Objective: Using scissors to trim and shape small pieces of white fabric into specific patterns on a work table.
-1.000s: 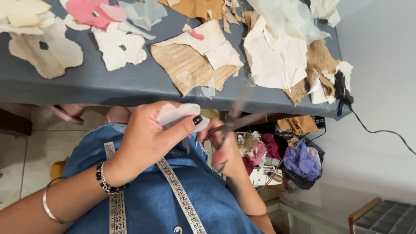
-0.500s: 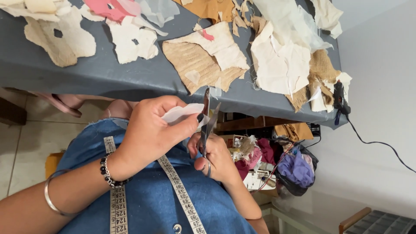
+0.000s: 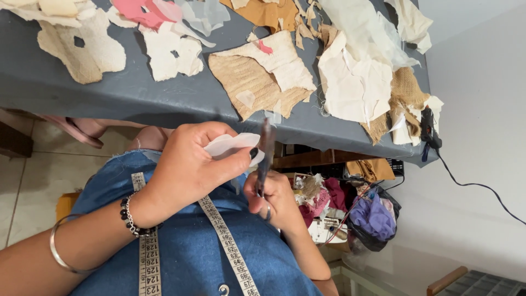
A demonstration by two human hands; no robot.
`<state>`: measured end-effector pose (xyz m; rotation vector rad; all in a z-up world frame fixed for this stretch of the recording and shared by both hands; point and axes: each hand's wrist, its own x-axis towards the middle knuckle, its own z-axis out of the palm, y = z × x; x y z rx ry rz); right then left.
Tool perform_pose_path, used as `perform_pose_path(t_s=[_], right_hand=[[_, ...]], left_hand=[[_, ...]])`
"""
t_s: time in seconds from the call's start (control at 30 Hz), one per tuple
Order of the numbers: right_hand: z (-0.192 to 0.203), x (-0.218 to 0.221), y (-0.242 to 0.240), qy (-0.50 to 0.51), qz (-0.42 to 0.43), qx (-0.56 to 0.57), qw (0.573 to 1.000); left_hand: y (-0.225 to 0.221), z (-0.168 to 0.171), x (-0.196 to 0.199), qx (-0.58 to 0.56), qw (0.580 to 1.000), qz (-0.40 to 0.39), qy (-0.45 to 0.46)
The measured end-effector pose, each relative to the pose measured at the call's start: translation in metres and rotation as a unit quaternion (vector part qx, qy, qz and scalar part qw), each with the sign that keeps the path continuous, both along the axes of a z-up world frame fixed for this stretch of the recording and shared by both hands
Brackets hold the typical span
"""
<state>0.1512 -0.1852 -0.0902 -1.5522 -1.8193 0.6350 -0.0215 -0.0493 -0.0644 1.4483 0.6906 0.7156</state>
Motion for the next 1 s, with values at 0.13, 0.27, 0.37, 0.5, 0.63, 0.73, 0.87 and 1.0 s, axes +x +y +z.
perform_pose_path(t_s=[0.13,0.27,0.37,0.5,0.63,0.73,0.87,1.0], right_hand=[[-0.010,0.009,-0.002,0.153,-0.037,-0.021,0.987],[-0.005,0.019,0.006,0.264,-0.092,0.062,0.958],[0.001,0.019,0.009,0.297,-0.086,0.030,0.951],[-0.023,0.046,-0.005,0.291,-0.139,0.080,0.943],[-0.036,0.028,-0.004,0.373,-0.203,0.171,0.889],[-0.024,0.012,0.003,0.389,-0.210,0.156,0.884],[-0.021,0.003,-0.003,0.386,-0.216,0.088,0.892],[-0.014,-0.002,-0.009,0.394,-0.218,0.025,0.893]], left_hand=[[0.003,-0.006,0.000,-0.003,0.998,-0.069,0.007],[-0.004,-0.025,0.007,-0.050,0.986,-0.161,-0.013],[-0.010,-0.033,0.009,-0.040,0.983,-0.180,-0.009],[-0.006,-0.017,0.002,-0.021,0.990,-0.137,0.021],[-0.003,-0.020,0.005,-0.006,0.994,-0.102,-0.046],[-0.004,-0.016,0.008,0.006,0.994,-0.073,-0.086],[-0.003,-0.021,0.010,0.008,0.993,-0.048,-0.108],[0.003,-0.010,0.001,0.113,0.992,-0.060,-0.022]])
